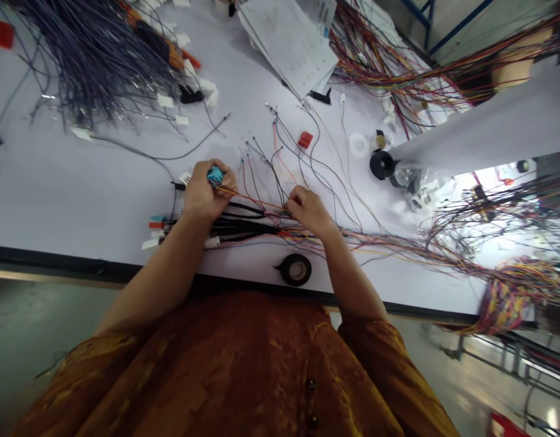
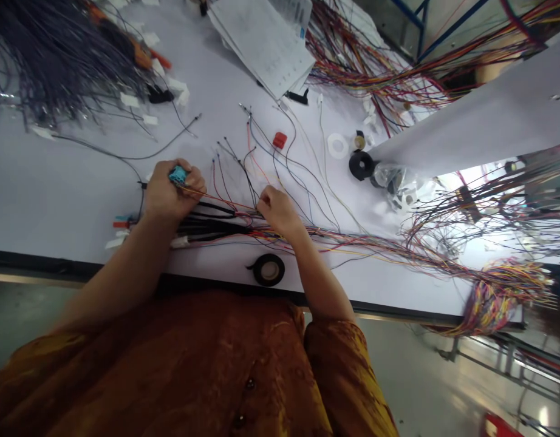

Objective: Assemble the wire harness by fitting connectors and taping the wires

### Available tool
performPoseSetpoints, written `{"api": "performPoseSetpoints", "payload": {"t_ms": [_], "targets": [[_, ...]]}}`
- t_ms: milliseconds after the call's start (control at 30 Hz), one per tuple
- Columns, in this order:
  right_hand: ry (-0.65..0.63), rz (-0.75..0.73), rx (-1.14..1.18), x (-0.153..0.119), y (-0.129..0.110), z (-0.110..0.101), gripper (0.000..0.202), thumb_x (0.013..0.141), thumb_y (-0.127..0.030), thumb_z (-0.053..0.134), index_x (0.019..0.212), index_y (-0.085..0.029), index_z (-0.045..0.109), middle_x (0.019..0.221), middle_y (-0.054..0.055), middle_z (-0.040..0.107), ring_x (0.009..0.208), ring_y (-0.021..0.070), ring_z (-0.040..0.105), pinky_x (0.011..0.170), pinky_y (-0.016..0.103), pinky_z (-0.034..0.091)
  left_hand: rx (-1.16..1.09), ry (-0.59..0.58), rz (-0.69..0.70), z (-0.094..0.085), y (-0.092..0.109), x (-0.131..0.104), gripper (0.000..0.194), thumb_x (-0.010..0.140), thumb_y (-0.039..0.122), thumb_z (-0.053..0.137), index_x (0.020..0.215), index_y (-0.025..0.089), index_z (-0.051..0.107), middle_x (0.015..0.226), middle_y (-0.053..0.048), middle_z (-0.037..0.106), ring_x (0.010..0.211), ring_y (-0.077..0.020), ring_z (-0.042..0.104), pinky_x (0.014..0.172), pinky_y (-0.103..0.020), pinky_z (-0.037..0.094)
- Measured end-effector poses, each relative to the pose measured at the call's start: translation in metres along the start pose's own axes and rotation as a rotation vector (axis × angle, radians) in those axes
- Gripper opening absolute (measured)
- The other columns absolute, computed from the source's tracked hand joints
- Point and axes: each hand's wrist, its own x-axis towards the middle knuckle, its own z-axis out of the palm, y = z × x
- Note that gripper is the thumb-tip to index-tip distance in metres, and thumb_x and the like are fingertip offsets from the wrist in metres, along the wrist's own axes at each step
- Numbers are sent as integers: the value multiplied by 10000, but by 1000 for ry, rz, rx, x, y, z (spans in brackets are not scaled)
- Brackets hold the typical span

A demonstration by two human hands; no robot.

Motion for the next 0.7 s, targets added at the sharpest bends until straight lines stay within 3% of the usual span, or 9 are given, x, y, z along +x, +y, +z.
{"api": "performPoseSetpoints", "payload": {"t_ms": [167, 333, 467, 600, 700], "targets": [[-209, 108, 227, 6, 10, -12, 172, 782, -198, 557, 925, -161, 644, 721, -4, 662, 648, 119, 574, 646, 256, 429, -13, 29, -7, 2, -1, 0, 398, 941, 306, 425, 559, 199, 457, 438, 18, 337, 373, -78, 292, 358, -213, 237], [-341, 113, 121, 13, 12, -15, 203, 761, -293, 611, 823, -138, 726, 689, 6, 653, 620, 115, 550, 609, 253, 407, -34, 30, -17, 0, -2, -1, 376, 914, 324, 507, 559, 206, 477, 450, 17, 374, 383, -81, 333, 385, -233, 265], [-302, 73, 55, 13, 11, -8, 179, 735, -283, 601, 757, -141, 708, 652, 0, 620, 616, 114, 534, 598, 250, 387, -52, -1, -13, -2, -2, 1, 373, 916, 287, 462, 554, 201, 487, 439, 12, 387, 384, -86, 332, 388, -231, 251], [-222, 76, 164, 8, 11, -4, 142, 720, -268, 573, 748, -155, 654, 651, -19, 586, 606, 106, 508, 593, 243, 384, -53, -1, -16, -2, -2, 1, 379, 921, 275, 423, 557, 197, 490, 442, 8, 388, 381, -87, 320, 385, -228, 229], [-74, 77, 198, 1, 10, -1, 94, 717, -261, 566, 729, -175, 603, 670, -26, 576, 619, 109, 498, 617, 249, 395, -61, 26, -24, -1, -2, 1, 372, 927, 280, 433, 568, 200, 483, 445, 9, 397, 384, -90, 326, 389, -231, 244]]}}
